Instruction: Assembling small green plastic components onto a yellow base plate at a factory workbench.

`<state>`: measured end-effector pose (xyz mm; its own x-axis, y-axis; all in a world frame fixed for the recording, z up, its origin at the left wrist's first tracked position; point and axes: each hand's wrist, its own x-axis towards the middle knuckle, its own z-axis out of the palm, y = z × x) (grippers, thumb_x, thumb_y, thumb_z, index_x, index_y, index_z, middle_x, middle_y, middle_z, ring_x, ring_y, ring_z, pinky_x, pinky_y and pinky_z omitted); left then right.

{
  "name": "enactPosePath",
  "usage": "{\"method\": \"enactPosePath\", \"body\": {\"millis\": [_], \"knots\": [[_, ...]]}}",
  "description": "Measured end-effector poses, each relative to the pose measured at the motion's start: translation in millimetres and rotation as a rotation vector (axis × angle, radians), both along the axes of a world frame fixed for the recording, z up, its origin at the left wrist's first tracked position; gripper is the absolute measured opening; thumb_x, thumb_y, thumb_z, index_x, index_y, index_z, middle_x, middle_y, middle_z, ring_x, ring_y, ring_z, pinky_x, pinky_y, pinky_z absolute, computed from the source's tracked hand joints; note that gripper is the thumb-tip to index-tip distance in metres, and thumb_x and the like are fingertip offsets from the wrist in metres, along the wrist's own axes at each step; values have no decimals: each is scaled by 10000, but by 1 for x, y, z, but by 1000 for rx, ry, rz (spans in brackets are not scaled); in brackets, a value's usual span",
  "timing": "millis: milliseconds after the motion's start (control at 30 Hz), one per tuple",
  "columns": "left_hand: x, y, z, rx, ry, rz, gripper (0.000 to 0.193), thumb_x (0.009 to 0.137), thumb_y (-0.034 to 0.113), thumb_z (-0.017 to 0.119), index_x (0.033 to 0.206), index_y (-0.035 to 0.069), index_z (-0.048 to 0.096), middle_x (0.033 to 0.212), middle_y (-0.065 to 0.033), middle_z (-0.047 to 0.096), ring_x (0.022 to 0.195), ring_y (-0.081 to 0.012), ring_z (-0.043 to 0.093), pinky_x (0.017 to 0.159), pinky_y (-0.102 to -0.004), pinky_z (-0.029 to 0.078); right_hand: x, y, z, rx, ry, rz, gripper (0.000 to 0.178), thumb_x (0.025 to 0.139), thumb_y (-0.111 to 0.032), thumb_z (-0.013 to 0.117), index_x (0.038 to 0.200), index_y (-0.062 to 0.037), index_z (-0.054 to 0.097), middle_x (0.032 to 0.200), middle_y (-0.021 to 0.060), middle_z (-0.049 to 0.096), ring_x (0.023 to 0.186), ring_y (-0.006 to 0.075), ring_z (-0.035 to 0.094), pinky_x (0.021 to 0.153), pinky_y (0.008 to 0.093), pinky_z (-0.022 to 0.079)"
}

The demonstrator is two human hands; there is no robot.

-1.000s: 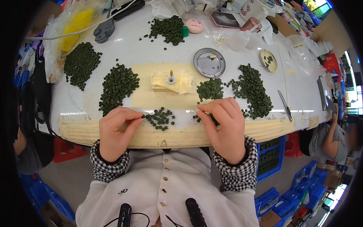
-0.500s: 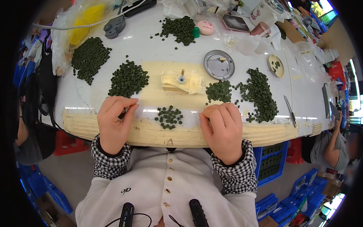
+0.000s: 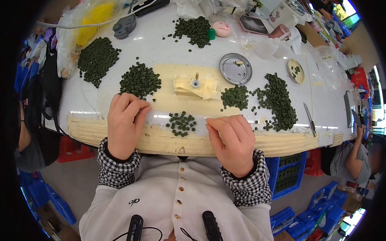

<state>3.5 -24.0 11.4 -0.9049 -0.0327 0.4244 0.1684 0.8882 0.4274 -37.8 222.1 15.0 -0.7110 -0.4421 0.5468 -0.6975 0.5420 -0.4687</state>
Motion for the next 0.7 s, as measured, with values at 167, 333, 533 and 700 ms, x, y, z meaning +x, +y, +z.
{"method": "enactPosePath", "body": {"millis": [167, 333, 533, 700], "knots": [[2, 4, 2, 203, -16, -23, 85, 842, -13, 664, 926, -8, 650, 873, -95, 623, 751, -211, 577, 688, -300, 463, 7, -4, 2, -121, -197, 33, 164, 746, 54, 729, 892, 0, 677, 785, 112, 654, 683, 252, 621, 615, 318, 492], [10, 20, 8, 958, -136, -221, 154, 911, -4, 626, 1060, -30, 657, 924, -80, 674, 821, -129, 618, 730, -247, 483, 9, -17, 5, -325, -478, 163, 167, 793, 47, 706, 956, 13, 703, 853, 126, 702, 764, 211, 675, 691, 275, 523], [12, 26, -1, 1509, -381, -333, 177, 944, 35, 607, 1100, -35, 650, 965, -76, 689, 858, -106, 624, 794, -236, 503, 13, -30, 5, -703, -910, 248, 131, 879, 38, 646, 1004, 44, 682, 919, 108, 711, 844, 145, 676, 785, 265, 540], [13, 31, 0, 1627, -447, -311, 182, 942, 35, 606, 1105, -33, 646, 990, -104, 700, 851, -110, 629, 792, -257, 527, 8, -27, -2, -850, -993, 355, 151, 923, 25, 607, 1066, 62, 637, 1000, 119, 698, 897, 155, 671, 844, 280, 536]]}}
